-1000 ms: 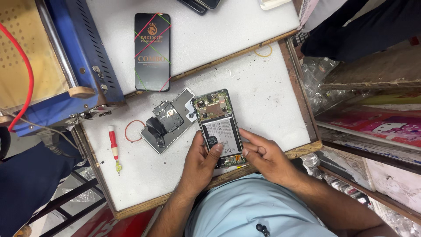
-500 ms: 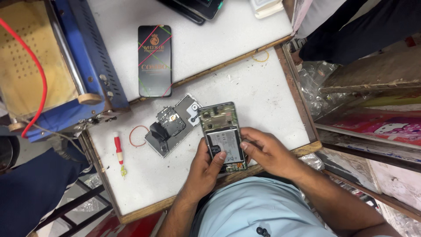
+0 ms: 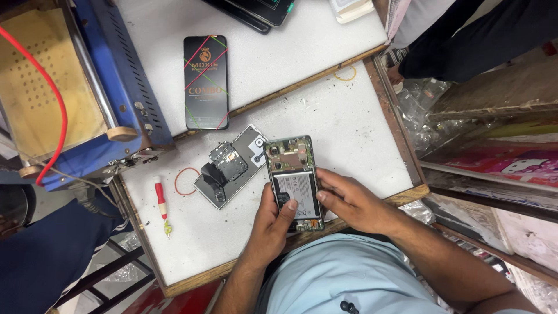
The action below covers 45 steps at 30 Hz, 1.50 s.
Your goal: The person uses a red-handled screwdriver to remove screws from the back of a disassembled smartphone. They then use a metal prying tool to lift and separate the back cover from the phone's chassis, exposing the internal components.
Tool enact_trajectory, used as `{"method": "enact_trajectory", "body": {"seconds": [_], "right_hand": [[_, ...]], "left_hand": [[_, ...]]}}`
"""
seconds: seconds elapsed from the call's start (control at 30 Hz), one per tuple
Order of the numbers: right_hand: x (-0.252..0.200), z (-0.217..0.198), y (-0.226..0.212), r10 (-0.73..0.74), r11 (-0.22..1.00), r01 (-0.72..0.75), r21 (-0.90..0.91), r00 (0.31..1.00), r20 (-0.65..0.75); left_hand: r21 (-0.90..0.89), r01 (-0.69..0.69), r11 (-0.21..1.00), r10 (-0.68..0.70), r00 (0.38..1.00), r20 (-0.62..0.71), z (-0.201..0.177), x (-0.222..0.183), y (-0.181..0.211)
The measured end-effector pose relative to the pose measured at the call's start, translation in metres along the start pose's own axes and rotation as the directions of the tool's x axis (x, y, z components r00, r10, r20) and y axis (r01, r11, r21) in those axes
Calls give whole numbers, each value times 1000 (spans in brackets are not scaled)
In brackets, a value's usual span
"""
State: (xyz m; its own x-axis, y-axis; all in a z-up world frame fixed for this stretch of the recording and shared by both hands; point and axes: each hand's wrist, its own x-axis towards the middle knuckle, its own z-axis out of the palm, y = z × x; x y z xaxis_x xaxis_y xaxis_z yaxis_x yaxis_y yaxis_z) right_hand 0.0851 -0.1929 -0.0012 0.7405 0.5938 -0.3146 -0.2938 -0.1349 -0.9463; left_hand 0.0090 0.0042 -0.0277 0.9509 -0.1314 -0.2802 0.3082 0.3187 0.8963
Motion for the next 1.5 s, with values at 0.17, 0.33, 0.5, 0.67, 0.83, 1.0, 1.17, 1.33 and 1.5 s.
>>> {"method": "enact_trajectory", "body": {"seconds": [0.17, 0.33, 0.5, 0.67, 0.83, 1.0, 1.17, 1.33, 1.5], "right_hand": [[1, 10, 18, -96, 974, 44, -222, 969, -228], [7, 4, 23, 12, 995, -24, -97, 992, -125], [4, -12, 4, -16, 998, 8, 58, 992, 126], [3, 1, 6, -51, 995, 44, -93, 996, -75], [11, 6, 12, -6, 967, -53, -251, 973, -229], [11, -6, -3, -41, 989, 44, -139, 999, 28], [6, -4, 2, -86, 988, 84, -125, 996, -8], [16, 4, 16, 123, 962, -166, -218, 973, -197], [11, -6, 9, -153, 980, 151, -129, 988, -9]], "left_hand": [[150, 5, 989, -14, 998, 61, -2, -1, -4], [103, -43, 994, 43, 999, 0, 4, 0, 1], [-25, -12, 1000, 12, 1000, -19, 7, 1, 3], [141, -65, 988, 63, 998, 18, 4, 0, 2], [217, -64, 974, 62, 998, 16, 7, -1, -5], [108, -29, 994, 31, 999, -21, 2, -1, -7], [222, -48, 974, 45, 999, 21, 1, -1, -5], [209, -38, 977, 27, 998, 55, 3, -4, -3], [108, -62, 992, 59, 998, 31, 5, -4, -4]]}}
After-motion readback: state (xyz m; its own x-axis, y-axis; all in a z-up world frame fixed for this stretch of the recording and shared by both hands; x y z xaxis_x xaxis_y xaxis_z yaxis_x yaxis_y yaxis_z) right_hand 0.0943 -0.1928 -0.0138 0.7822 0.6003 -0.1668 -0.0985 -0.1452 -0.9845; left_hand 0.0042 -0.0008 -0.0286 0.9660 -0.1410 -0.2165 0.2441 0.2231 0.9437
